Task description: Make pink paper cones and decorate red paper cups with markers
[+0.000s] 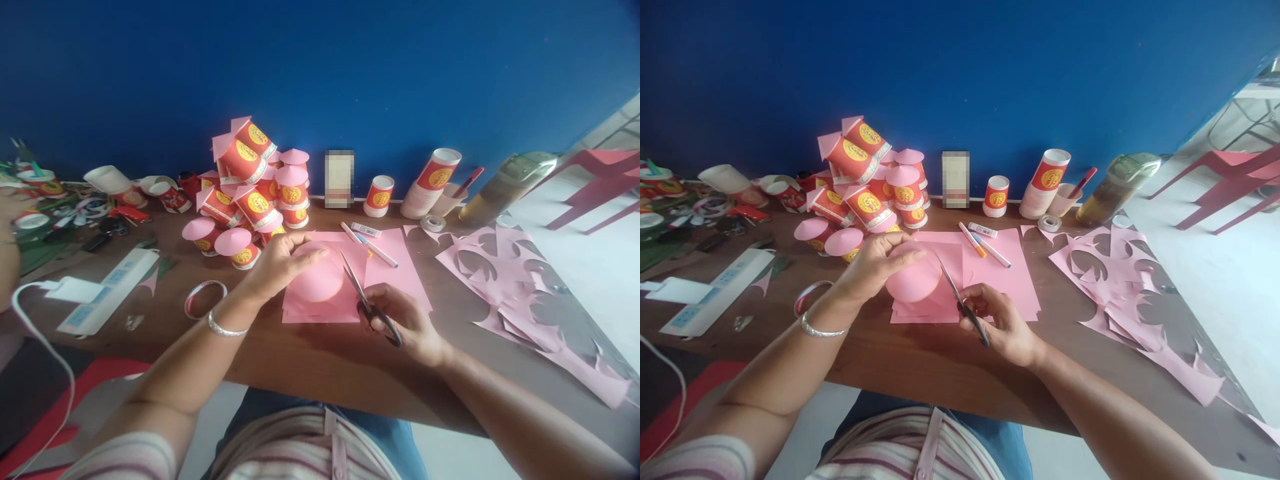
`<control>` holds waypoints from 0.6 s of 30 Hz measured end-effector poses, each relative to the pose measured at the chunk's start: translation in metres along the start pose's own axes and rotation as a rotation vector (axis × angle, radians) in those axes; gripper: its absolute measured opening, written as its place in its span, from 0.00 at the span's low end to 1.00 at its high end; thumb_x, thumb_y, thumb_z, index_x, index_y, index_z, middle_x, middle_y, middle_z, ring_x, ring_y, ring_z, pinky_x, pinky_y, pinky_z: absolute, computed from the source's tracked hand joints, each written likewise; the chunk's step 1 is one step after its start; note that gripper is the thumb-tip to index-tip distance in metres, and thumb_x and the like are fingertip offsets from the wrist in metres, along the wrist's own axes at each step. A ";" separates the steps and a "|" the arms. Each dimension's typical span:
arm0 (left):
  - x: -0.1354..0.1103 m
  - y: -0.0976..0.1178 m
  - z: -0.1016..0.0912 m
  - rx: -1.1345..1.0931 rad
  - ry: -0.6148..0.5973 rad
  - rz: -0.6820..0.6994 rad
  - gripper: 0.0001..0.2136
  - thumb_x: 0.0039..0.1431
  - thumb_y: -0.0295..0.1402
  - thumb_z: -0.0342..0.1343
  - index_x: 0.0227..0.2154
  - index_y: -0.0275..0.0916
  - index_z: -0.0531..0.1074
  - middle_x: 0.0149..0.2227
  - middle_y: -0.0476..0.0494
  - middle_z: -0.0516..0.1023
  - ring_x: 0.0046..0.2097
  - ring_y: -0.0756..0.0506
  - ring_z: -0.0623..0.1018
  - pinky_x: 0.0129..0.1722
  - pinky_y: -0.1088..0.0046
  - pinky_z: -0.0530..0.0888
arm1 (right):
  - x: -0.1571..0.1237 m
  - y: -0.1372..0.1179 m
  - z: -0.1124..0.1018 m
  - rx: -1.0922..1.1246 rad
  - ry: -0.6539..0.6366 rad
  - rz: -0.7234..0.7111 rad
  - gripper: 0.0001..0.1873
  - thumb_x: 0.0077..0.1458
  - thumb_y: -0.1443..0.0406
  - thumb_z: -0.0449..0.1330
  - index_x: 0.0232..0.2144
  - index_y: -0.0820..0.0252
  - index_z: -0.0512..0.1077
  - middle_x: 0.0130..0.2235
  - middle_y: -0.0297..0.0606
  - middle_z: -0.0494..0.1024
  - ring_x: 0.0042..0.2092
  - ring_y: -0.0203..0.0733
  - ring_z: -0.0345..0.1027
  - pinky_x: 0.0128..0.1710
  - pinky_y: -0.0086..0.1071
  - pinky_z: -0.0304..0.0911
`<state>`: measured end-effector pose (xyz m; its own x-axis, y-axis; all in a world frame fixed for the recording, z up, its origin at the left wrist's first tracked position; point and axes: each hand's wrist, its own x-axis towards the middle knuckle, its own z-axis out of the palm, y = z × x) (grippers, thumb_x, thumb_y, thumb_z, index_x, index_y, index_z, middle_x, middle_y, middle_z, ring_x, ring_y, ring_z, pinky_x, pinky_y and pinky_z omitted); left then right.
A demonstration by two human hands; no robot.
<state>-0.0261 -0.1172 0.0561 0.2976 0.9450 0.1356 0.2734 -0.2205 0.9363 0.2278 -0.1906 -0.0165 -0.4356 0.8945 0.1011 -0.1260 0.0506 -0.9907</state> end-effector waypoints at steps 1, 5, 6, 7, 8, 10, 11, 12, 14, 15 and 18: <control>0.000 0.000 0.000 0.008 -0.016 -0.013 0.10 0.56 0.40 0.65 0.30 0.36 0.78 0.28 0.51 0.75 0.32 0.51 0.70 0.33 0.76 0.66 | 0.000 0.000 0.000 -0.005 0.007 0.005 0.22 0.58 0.48 0.68 0.44 0.57 0.72 0.33 0.35 0.75 0.32 0.36 0.67 0.31 0.30 0.62; 0.002 0.000 0.001 0.068 -0.061 -0.042 0.12 0.56 0.42 0.64 0.29 0.36 0.77 0.28 0.50 0.74 0.32 0.50 0.70 0.33 0.74 0.65 | 0.002 0.000 0.002 -0.030 0.027 0.029 0.22 0.58 0.49 0.67 0.44 0.58 0.72 0.33 0.35 0.74 0.33 0.36 0.66 0.31 0.30 0.62; 0.002 -0.001 0.001 0.080 -0.066 -0.045 0.13 0.56 0.43 0.63 0.30 0.36 0.77 0.29 0.50 0.74 0.33 0.50 0.70 0.33 0.74 0.65 | 0.002 0.000 0.003 -0.037 0.027 0.033 0.22 0.59 0.48 0.67 0.44 0.58 0.72 0.34 0.35 0.74 0.33 0.36 0.66 0.31 0.30 0.62; 0.002 -0.001 0.002 0.087 -0.069 -0.048 0.13 0.57 0.43 0.63 0.31 0.36 0.77 0.29 0.50 0.74 0.33 0.49 0.70 0.34 0.74 0.66 | 0.002 0.000 0.004 -0.045 0.028 0.036 0.23 0.59 0.48 0.67 0.44 0.58 0.72 0.34 0.36 0.74 0.33 0.36 0.66 0.31 0.30 0.62; 0.002 -0.002 0.003 0.088 -0.073 -0.053 0.13 0.56 0.43 0.63 0.31 0.36 0.77 0.29 0.50 0.74 0.33 0.49 0.70 0.33 0.74 0.65 | 0.002 -0.001 0.004 -0.052 0.030 0.036 0.23 0.59 0.47 0.66 0.45 0.58 0.73 0.33 0.36 0.74 0.32 0.36 0.66 0.31 0.30 0.62; 0.002 -0.004 0.004 0.089 -0.086 -0.066 0.13 0.56 0.43 0.63 0.30 0.36 0.76 0.28 0.50 0.72 0.31 0.50 0.69 0.31 0.74 0.64 | 0.002 -0.001 0.005 -0.066 0.034 0.041 0.24 0.59 0.46 0.66 0.45 0.59 0.73 0.33 0.35 0.74 0.32 0.35 0.65 0.30 0.30 0.61; 0.002 -0.004 0.004 0.091 -0.092 -0.070 0.13 0.56 0.43 0.63 0.29 0.36 0.75 0.27 0.51 0.72 0.31 0.50 0.68 0.31 0.74 0.64 | 0.002 -0.001 0.006 -0.072 0.036 0.045 0.25 0.59 0.46 0.65 0.46 0.59 0.73 0.32 0.35 0.73 0.31 0.35 0.65 0.30 0.30 0.61; 0.002 -0.004 0.005 0.093 -0.096 -0.070 0.13 0.55 0.43 0.63 0.29 0.36 0.75 0.27 0.51 0.71 0.31 0.50 0.68 0.30 0.74 0.64 | 0.002 0.000 0.006 -0.079 0.037 0.050 0.25 0.59 0.46 0.65 0.46 0.59 0.73 0.32 0.35 0.73 0.31 0.35 0.65 0.30 0.30 0.61; 0.002 -0.004 0.006 0.099 -0.094 -0.060 0.14 0.55 0.43 0.63 0.29 0.36 0.75 0.27 0.50 0.72 0.31 0.49 0.69 0.30 0.74 0.65 | 0.002 0.000 0.006 -0.096 0.043 0.056 0.25 0.59 0.45 0.65 0.46 0.59 0.73 0.33 0.35 0.74 0.31 0.35 0.65 0.30 0.30 0.61; 0.002 -0.003 0.006 0.101 -0.090 -0.054 0.14 0.54 0.44 0.64 0.29 0.36 0.75 0.27 0.49 0.73 0.31 0.49 0.70 0.30 0.74 0.66 | 0.002 0.000 0.006 -0.108 0.047 0.057 0.26 0.59 0.45 0.65 0.46 0.59 0.73 0.33 0.35 0.74 0.32 0.35 0.65 0.30 0.30 0.62; 0.002 -0.003 0.008 0.103 -0.088 -0.046 0.14 0.53 0.44 0.64 0.27 0.37 0.75 0.27 0.49 0.73 0.31 0.48 0.72 0.30 0.73 0.68 | 0.003 -0.001 0.007 -0.143 0.056 0.056 0.26 0.59 0.44 0.64 0.46 0.59 0.73 0.33 0.35 0.74 0.32 0.36 0.66 0.30 0.30 0.62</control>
<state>-0.0189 -0.1170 0.0506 0.3602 0.9309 0.0599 0.3797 -0.2050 0.9021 0.2208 -0.1911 -0.0144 -0.3877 0.9207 0.0444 0.0272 0.0596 -0.9979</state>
